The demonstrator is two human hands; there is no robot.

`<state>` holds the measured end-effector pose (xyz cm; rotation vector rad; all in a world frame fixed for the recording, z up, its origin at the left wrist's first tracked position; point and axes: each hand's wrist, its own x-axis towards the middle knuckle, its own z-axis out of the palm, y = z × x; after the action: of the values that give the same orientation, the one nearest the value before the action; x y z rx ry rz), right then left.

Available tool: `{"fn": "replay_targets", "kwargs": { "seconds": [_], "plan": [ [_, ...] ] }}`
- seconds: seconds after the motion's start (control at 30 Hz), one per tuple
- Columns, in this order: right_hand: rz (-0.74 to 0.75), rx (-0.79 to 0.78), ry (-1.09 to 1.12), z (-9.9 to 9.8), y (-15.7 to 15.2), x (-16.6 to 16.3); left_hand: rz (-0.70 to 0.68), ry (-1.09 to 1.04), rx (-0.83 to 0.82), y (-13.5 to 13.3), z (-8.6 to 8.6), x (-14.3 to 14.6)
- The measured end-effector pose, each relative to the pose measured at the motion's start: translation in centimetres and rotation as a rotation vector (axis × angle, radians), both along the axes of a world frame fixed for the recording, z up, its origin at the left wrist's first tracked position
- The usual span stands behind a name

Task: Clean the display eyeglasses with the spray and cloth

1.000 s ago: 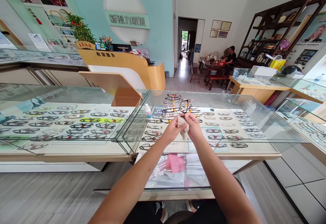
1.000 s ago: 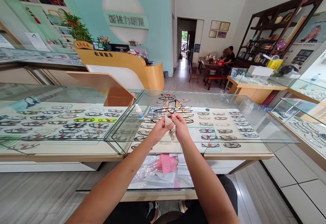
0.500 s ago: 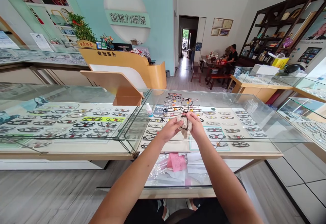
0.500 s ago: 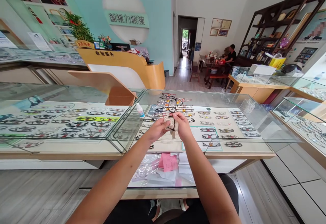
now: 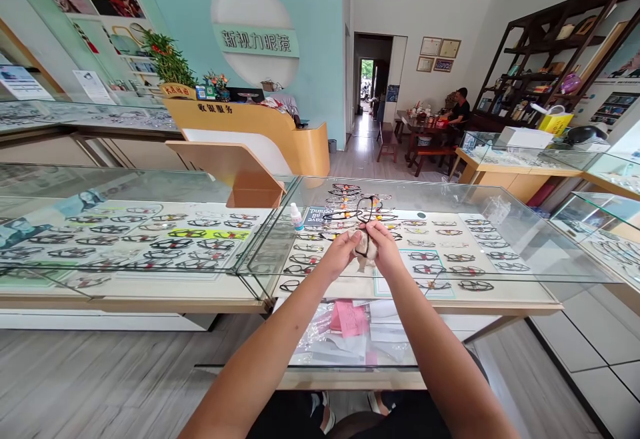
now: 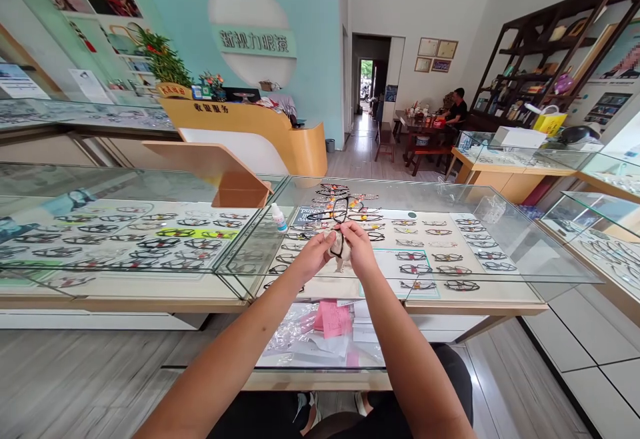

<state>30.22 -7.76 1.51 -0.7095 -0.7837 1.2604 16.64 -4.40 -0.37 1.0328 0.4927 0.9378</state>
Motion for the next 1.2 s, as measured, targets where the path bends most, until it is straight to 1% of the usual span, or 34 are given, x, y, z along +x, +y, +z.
{"fn": "replay_targets", "kwargs": {
  "seconds": [0.1, 0.17, 0.23, 0.37, 0.5, 0.7, 0.8, 0.87, 0.93, 1.1, 1.2],
  "plan": [
    [-0.018, -0.030, 0.086, 0.0, 0.2, 0.3, -0.090, -0.005, 0.057, -0.2, 0.3, -0.2],
    [-0.028, -0.044, 0.113, 0.0, 0.3, 0.3, -0.114, 0.001, 0.096, -0.3, 0.3, -0.2],
    [-0.016, -0.040, 0.097, 0.0, 0.1, 0.0, -0.076, 0.016, 0.105, -0.4, 0.1, -0.1],
    [-0.002, -0.022, 0.018, 0.2, -0.3, -0.5, 0.065, 0.057, 0.088, -0.3, -0.6, 0.3],
    [-0.003, -0.018, -0.012, 0.5, -0.5, -0.6, 0.112, 0.047, 0.094, 0.2, -0.9, 0.5],
    [-0.007, -0.027, 0.088, 0.3, -0.1, -0.2, 0.028, 0.041, 0.052, 0.3, -0.5, -0.1],
    [-0.047, -0.053, 0.136, 0.3, 0.1, 0.1, -0.054, 0.058, 0.115, 0.0, 0.1, -0.3],
    [-0.057, -0.069, 0.142, 0.4, 0.1, 0.1, -0.069, 0.082, 0.159, -0.3, 0.3, -0.2],
    [-0.031, -0.069, 0.109, 0.5, -0.1, -0.2, -0.010, 0.102, 0.179, -0.5, 0.5, 0.0],
    [-0.016, -0.054, -0.034, 0.9, -0.7, -1.1, 0.222, 0.134, 0.169, -0.7, 0.1, 0.8],
    [-0.016, -0.070, -0.062, 1.2, -0.9, -1.1, 0.270, 0.172, 0.172, -0.4, -0.3, 0.7]
  ]
}}
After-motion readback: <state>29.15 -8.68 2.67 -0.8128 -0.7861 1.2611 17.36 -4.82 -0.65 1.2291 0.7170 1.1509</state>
